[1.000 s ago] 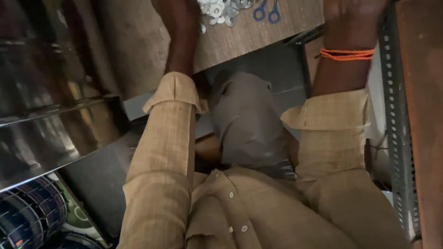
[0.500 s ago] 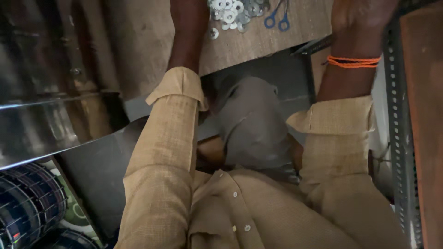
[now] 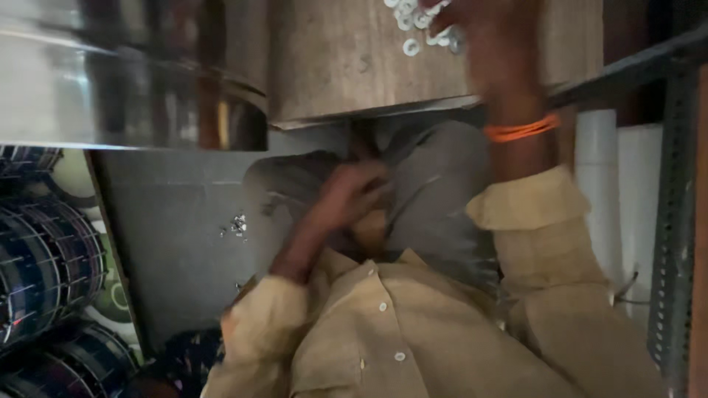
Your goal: The person sits on the floor and assembles a large cylindrical metal container by hand. They pick up washers and bolts from a pile on a wooden board and insert them into pre-drilled holes along the container's seam, tightening them to secure the structure.
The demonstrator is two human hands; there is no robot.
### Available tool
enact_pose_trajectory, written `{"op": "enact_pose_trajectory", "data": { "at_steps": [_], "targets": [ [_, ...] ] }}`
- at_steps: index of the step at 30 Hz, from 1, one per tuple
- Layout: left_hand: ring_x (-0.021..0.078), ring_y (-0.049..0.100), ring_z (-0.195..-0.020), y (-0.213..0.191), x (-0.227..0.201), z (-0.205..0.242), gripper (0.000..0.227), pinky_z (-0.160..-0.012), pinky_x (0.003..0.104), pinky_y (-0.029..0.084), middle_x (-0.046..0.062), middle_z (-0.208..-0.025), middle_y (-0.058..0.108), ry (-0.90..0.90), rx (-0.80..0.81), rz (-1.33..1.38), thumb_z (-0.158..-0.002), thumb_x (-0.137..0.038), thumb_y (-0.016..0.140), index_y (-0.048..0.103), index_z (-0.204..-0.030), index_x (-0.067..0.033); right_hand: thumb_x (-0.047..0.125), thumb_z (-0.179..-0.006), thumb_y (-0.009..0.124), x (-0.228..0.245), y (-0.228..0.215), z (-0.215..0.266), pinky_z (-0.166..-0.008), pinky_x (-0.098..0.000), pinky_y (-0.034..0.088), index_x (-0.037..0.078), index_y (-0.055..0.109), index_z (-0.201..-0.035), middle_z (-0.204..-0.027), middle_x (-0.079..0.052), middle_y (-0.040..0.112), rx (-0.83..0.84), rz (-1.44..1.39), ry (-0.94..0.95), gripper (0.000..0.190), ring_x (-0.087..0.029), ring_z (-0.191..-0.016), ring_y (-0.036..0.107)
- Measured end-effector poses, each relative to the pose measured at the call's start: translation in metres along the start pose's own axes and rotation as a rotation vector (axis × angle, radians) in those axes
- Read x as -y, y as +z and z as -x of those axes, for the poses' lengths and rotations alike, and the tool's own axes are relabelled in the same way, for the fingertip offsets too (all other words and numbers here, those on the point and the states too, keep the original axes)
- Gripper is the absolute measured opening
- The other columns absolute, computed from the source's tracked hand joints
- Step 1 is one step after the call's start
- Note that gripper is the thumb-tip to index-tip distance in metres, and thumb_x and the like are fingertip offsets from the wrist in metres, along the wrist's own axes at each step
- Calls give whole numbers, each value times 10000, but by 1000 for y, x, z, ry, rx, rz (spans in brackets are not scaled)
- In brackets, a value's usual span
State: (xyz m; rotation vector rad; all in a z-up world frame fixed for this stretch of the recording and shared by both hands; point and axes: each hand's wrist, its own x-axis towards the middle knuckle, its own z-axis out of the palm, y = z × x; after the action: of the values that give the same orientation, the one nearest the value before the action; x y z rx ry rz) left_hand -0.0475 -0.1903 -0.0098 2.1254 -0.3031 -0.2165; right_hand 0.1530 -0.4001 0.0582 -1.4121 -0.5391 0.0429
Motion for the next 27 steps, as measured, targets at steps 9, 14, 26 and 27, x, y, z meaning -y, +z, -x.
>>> {"op": "enact_pose_trajectory", "data": {
  "at_steps": [9,14,26,27],
  "targets": [
    [218,728,-943,-135,-13,112,154,-865,366,625,137,-1069,721,-209,-693,536,-979,107,600,643,-1110,41,88,-1031,710,-1,134,11,-672,-240,613,-5,677,-1113,-944,-47,739,83,-130,91,128,-91,-816,736],
    [214,776,-901,-163,-20,77,120,-784,330,650,166,-1002,737,-156,-770,508,-1024,44,573,560,-1132,-6,90,-1018,702,-14,146,10,-668,-235,619,7,677,-1103,-919,-31,745,34,-143,92,122,-76,-796,737],
    [315,673,-951,-144,25,-21,490,-750,447,545,167,-1115,681,97,-671,-450,-964,-185,778,585,-1346,54,86,-954,748,-18,143,11,-587,-228,569,3,744,-1010,-851,-36,765,-44,156,99,100,-57,-677,690],
    [296,671,-1011,-143,22,-22,368,-828,430,545,146,-1139,691,161,-635,-452,-1007,-160,739,606,-1310,1,87,-947,747,-19,141,12,-590,-230,572,7,749,-1009,-852,-33,764,-38,139,115,101,-54,-676,688]
  ]
}}
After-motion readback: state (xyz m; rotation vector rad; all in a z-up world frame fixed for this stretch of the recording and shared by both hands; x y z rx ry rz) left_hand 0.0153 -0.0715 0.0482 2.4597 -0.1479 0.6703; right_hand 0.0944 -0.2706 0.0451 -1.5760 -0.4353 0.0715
